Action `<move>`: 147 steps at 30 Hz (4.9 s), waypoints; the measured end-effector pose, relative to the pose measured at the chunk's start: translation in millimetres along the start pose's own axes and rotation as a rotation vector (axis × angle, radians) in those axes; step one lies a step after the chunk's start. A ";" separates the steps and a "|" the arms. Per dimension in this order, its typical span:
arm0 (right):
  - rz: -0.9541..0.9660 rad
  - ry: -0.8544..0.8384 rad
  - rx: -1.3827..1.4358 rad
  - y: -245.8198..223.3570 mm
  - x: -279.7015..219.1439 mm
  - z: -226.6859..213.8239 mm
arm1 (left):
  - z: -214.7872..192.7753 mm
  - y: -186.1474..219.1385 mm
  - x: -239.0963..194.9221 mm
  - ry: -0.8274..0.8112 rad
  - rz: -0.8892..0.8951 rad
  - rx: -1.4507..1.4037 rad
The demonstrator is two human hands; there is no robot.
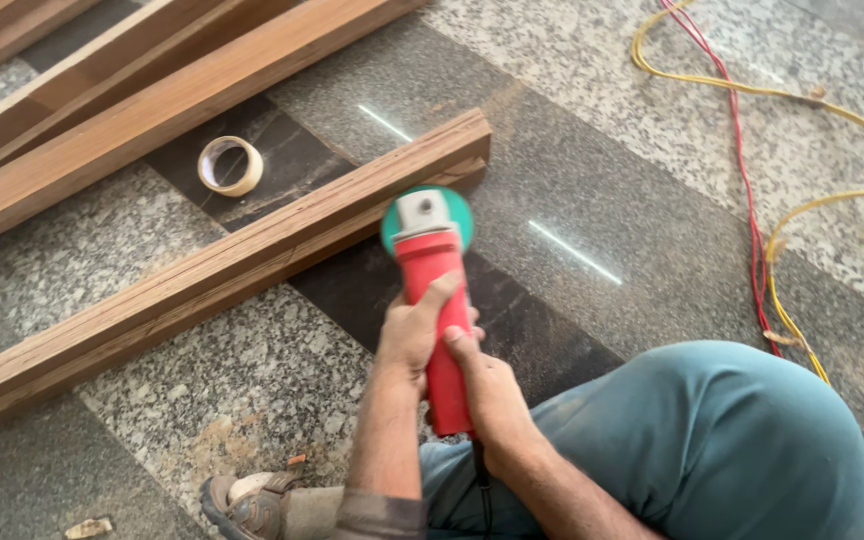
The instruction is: The person uses a red angle grinder with a green sanding disc to sand the surface of a long wooden plank. They move the tool back and forth along the plank, occasionally pausing to wipe the surface with their hand.
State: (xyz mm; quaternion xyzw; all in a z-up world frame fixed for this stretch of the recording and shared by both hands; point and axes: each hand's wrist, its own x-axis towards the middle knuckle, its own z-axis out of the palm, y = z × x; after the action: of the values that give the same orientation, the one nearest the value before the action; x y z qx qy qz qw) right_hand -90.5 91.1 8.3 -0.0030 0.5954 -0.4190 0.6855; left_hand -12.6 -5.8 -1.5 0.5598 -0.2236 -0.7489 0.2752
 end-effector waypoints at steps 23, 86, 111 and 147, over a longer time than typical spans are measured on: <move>-0.020 -0.342 -0.578 35.3 12.2 79.6 | -125.5 4.7 -60.5 0.364 0.214 -0.384; -0.006 -0.150 -0.165 62.3 1.0 -24.5 | -29.6 -25.6 -80.2 0.135 0.038 -0.211; 0.063 -0.079 -0.338 -3.4 0.5 33.5 | -37.7 -2.6 -30.0 0.236 0.162 -0.102; 0.021 -0.172 -0.228 -7.9 1.5 25.6 | -31.4 -1.7 -28.6 0.172 0.107 -0.244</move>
State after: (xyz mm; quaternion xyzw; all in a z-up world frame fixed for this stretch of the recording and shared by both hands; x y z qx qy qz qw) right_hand -74.1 72.4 18.5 -0.1103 0.5784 -0.3397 0.7334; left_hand 23.7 13.5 9.2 0.5717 -0.1361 -0.7039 0.3990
